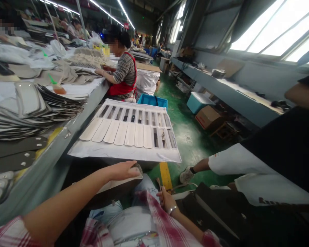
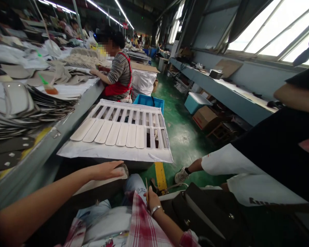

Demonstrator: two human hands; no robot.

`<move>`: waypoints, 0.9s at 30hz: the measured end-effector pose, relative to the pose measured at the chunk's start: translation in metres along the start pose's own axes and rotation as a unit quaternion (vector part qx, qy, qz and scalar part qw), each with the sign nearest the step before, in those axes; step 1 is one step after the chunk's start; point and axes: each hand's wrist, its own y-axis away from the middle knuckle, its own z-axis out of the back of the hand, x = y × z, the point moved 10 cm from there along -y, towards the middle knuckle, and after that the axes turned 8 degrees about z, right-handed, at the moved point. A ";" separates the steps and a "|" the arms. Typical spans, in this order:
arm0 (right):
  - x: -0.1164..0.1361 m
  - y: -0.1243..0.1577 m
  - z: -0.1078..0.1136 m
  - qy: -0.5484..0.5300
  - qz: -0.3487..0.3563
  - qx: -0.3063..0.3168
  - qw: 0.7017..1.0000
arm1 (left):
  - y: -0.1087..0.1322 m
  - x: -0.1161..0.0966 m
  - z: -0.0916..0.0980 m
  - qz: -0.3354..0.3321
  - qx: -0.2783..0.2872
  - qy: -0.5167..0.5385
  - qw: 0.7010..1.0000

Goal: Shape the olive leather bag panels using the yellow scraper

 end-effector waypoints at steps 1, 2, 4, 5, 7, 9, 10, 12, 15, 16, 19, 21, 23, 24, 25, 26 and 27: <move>-0.003 0.004 -0.004 -0.002 0.007 0.008 1.000 | 0.004 -0.002 -0.002 0.005 -0.029 -0.022 0.999; -0.006 0.007 -0.008 -0.004 0.016 0.019 1.000 | 0.007 -0.004 -0.003 0.014 -0.060 -0.049 0.997; -0.008 0.012 -0.013 -0.011 0.034 0.041 0.999 | 0.011 -0.007 -0.005 0.039 -0.118 -0.108 0.986; -0.008 0.014 -0.014 -0.018 0.041 0.055 0.997 | 0.012 -0.009 -0.007 0.050 -0.142 -0.133 0.980; -0.007 0.019 -0.019 -0.032 0.053 0.116 0.991 | 0.014 -0.014 -0.008 0.057 -0.184 -0.166 0.967; -0.001 0.025 -0.025 -0.022 0.065 0.195 0.978 | 0.018 -0.020 -0.007 0.047 -0.219 -0.183 0.957; 0.004 0.027 -0.026 -0.002 0.079 0.227 0.971 | 0.019 -0.022 -0.007 0.041 -0.233 -0.186 0.954; 0.021 0.028 -0.022 0.049 0.115 0.245 0.961 | 0.023 -0.025 -0.006 0.034 -0.249 -0.189 0.949; 0.049 0.022 -0.020 0.046 0.125 0.264 0.955 | 0.025 -0.025 -0.005 0.028 -0.259 -0.183 0.948; 0.057 0.020 -0.023 0.031 0.116 0.279 0.953 | 0.026 -0.025 -0.005 0.024 -0.261 -0.181 0.948; 0.084 0.008 -0.033 0.045 0.117 0.312 0.942 | 0.026 -0.025 -0.006 0.007 -0.254 -0.180 0.950; 0.099 -0.001 -0.038 0.096 0.133 0.316 0.934 | 0.027 -0.025 -0.007 -0.006 -0.245 -0.179 0.953; 0.109 -0.007 -0.043 0.132 0.135 0.320 0.928 | 0.027 -0.024 -0.007 -0.014 -0.240 -0.176 0.955; 0.112 -0.009 -0.046 0.141 0.132 0.323 0.926 | 0.028 -0.023 -0.007 -0.016 -0.238 -0.175 0.955; 0.114 -0.010 -0.047 0.144 0.125 0.327 0.926 | 0.027 -0.023 -0.007 -0.017 -0.236 -0.173 0.956; 0.115 -0.010 -0.049 0.146 0.116 0.331 0.925 | 0.027 -0.022 -0.007 -0.017 -0.235 -0.170 0.957; 0.115 -0.011 -0.049 0.149 0.106 0.334 0.925 | 0.026 -0.021 -0.007 -0.017 -0.233 -0.167 0.958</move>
